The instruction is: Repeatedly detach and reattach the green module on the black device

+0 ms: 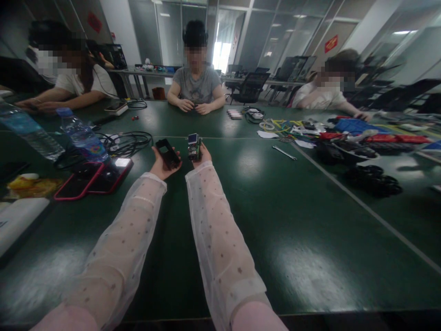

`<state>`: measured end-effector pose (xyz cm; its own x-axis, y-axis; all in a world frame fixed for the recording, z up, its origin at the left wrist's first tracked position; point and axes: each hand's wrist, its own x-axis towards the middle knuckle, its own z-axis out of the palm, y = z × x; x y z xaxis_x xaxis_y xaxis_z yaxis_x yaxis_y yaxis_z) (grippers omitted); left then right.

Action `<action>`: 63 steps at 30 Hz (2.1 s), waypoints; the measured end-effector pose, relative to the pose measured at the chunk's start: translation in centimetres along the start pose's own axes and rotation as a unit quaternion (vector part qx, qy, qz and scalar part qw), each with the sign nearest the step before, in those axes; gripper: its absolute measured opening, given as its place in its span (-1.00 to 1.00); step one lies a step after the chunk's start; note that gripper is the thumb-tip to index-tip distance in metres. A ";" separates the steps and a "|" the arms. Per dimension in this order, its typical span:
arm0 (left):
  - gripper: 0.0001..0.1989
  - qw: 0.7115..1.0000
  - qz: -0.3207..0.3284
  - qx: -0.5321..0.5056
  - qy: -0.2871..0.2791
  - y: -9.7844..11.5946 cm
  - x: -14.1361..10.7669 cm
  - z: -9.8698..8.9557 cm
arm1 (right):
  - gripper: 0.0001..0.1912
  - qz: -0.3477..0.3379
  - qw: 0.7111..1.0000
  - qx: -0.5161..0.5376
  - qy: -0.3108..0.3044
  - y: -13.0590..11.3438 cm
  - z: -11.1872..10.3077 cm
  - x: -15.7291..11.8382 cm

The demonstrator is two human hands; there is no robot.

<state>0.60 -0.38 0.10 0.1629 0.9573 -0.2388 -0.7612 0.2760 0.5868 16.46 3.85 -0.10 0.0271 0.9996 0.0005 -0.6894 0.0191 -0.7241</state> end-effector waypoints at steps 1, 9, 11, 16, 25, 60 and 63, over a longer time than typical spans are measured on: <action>-0.22 1.000 -0.001 0.001 0.000 0.0 0.0 0.0 | -0.80 0.000 1.000 0.001 0.009 -0.1 0.3 0.1; -0.13 0.999 -0.007 0.028 0.028 -0.3 0.8 -0.2 | -0.51 -0.098 0.979 -0.175 -0.039 -0.2 2.6 0.4; -0.13 0.999 -0.015 0.030 0.022 -0.4 1.0 -0.3 | -0.48 -0.135 0.961 -0.232 -0.071 -0.1 3.2 0.2; -0.13 0.999 -0.022 0.021 -0.021 -0.3 1.2 -0.5 | -0.61 -0.143 0.946 -0.277 -0.093 0.0 5.2 -1.5; -0.16 0.999 -0.016 0.000 -0.028 -0.2 0.9 -0.7 | -0.57 -0.136 0.939 -0.297 -0.110 0.0 6.8 -4.5; -0.50 0.973 -0.098 -0.208 -0.023 1.4 -1.3 -1.1 | -0.84 0.116 0.992 0.010 0.042 2.2 -0.3 -2.3; -0.53 0.969 -0.095 -0.222 -0.043 2.1 -2.0 -1.0 | -0.84 0.137 0.989 0.031 0.046 2.0 -0.6 -2.3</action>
<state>-1.92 -1.77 1.00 0.3636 0.9019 -0.2332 -0.9045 0.4017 0.1431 15.43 1.61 -1.93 -0.1026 0.9616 -0.2547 -0.7237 -0.2478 -0.6441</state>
